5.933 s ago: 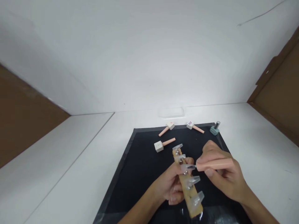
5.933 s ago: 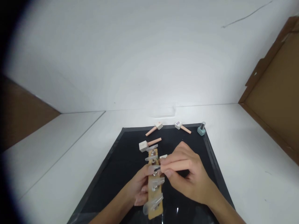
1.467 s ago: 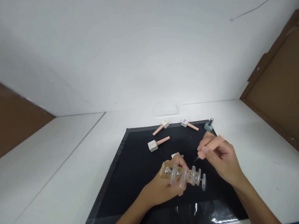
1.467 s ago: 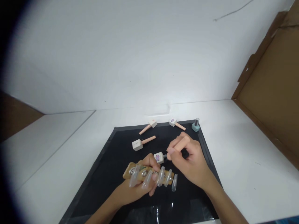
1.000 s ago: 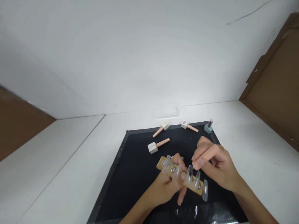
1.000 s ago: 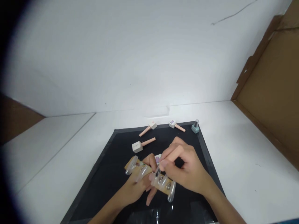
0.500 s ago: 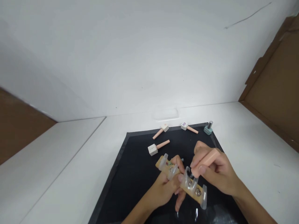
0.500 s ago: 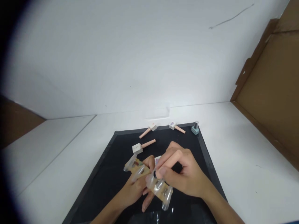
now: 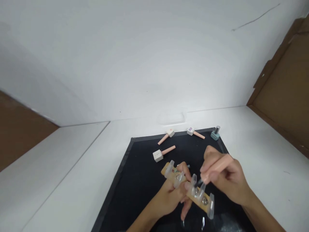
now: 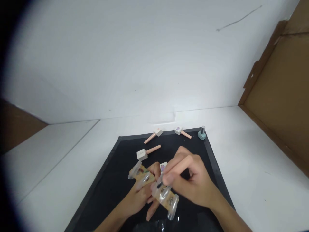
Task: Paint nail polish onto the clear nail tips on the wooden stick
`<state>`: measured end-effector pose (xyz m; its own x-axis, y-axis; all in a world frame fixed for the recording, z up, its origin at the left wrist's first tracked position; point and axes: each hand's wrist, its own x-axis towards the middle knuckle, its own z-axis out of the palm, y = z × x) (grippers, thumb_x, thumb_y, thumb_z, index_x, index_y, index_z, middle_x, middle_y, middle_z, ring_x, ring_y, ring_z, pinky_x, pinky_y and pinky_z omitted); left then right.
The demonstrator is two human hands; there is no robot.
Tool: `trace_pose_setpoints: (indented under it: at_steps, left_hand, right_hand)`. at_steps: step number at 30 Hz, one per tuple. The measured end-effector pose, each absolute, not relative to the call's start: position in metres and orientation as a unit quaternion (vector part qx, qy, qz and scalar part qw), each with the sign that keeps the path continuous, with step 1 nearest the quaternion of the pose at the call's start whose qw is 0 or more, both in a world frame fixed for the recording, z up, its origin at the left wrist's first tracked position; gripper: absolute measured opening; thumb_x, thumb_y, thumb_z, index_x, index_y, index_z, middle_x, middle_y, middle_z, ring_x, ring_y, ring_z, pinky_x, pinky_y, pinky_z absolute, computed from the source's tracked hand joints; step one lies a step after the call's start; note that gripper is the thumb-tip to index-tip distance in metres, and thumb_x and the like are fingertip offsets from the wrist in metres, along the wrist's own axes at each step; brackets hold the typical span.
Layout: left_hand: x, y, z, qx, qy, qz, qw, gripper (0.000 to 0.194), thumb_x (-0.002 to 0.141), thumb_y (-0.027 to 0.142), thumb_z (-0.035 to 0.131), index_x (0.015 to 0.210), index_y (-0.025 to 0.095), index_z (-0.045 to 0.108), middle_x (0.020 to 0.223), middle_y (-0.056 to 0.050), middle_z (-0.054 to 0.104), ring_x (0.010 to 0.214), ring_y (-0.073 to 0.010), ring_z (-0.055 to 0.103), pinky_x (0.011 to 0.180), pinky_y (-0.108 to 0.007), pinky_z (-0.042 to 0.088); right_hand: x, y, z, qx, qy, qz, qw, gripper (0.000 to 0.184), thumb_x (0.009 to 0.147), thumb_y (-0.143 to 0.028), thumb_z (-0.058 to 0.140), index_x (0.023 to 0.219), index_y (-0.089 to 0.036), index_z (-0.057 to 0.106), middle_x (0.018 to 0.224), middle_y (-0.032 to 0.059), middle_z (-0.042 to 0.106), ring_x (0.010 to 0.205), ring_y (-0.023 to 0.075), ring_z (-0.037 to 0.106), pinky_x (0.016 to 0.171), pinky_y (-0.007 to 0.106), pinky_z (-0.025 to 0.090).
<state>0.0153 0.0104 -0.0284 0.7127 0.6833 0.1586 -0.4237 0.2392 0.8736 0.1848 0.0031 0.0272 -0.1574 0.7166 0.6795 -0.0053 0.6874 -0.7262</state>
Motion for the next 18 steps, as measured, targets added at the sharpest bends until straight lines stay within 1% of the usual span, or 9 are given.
trace_pose_setpoints:
  at_steps: [3, 6, 10, 14, 16, 18]
  left_hand:
    - [0.0151, 0.0113, -0.0251, 0.511, 0.139, 0.349, 0.773, 0.033, 0.088, 0.048, 0.055, 0.077, 0.022, 0.038, 0.045, 0.013, 0.037, 0.029, -0.0026, 0.031, 0.034, -0.011, 0.020]
    - [0.0160, 0.0115, -0.0237, 0.503, 0.119, 0.328, 0.791, 0.031, 0.089, 0.049, 0.053, 0.080, 0.023, 0.038, 0.044, 0.013, 0.037, 0.028, -0.0038, 0.033, 0.032, -0.011, 0.019]
    - [0.0168, 0.0110, -0.0261, 0.499, 0.135, 0.321, 0.793, 0.034, 0.088, 0.049, 0.056, 0.079, 0.023, 0.037, 0.046, 0.012, 0.039, 0.029, -0.0028, 0.033, 0.034, -0.011, 0.020]
    - [0.0152, 0.0096, -0.0311, 0.509, 0.120, 0.331, 0.785, 0.029, 0.090, 0.045, 0.054, 0.081, 0.023, 0.038, 0.044, 0.012, 0.039, 0.029, -0.0031, 0.034, 0.033, -0.010, 0.020]
    - [0.0140, 0.0094, -0.0310, 0.512, 0.115, 0.336, 0.783, 0.029, 0.091, 0.045, 0.053, 0.081, 0.023, 0.038, 0.045, 0.012, 0.038, 0.029, -0.0028, 0.034, 0.032, -0.010, 0.019]
    - [0.0132, 0.0095, -0.0288, 0.508, 0.116, 0.331, 0.787, 0.030, 0.090, 0.045, 0.054, 0.080, 0.023, 0.037, 0.045, 0.013, 0.036, 0.029, -0.0026, 0.033, 0.032, -0.010, 0.021]
  right_hand:
    - [0.1847, 0.0033, 0.0281, -0.257, -0.716, 0.299, 0.577, 0.015, 0.093, -0.029, 0.059, 0.079, -0.025, 0.063, 0.071, 0.0004, 0.073, 0.057, 0.0148, 0.057, 0.054, 0.032, 0.045]
    - [0.1847, 0.0040, 0.0287, -0.280, -0.698, 0.286, 0.594, 0.013, 0.093, -0.026, 0.059, 0.081, -0.027, 0.063, 0.073, 0.0002, 0.073, 0.061, 0.0157, 0.058, 0.057, 0.032, 0.045]
    - [0.1853, 0.0057, 0.0284, -0.225, -0.734, 0.293, 0.570, 0.017, 0.095, -0.032, 0.055, 0.080, -0.025, 0.061, 0.070, -0.0005, 0.073, 0.052, 0.0129, 0.056, 0.055, 0.032, 0.043]
    - [0.1867, 0.0053, 0.0253, -0.284, -0.714, 0.242, 0.593, 0.014, 0.094, -0.024, 0.056, 0.081, -0.026, 0.060, 0.072, -0.0006, 0.072, 0.057, 0.0142, 0.056, 0.057, 0.032, 0.043]
    - [0.1867, 0.0045, 0.0249, -0.279, -0.709, 0.243, 0.601, 0.014, 0.095, -0.026, 0.056, 0.081, -0.026, 0.060, 0.072, -0.0006, 0.071, 0.057, 0.0144, 0.056, 0.057, 0.033, 0.044]
    - [0.1860, 0.0042, 0.0258, -0.242, -0.725, 0.268, 0.587, 0.017, 0.095, -0.030, 0.055, 0.080, -0.025, 0.059, 0.070, -0.0008, 0.071, 0.053, 0.0133, 0.056, 0.055, 0.033, 0.043]
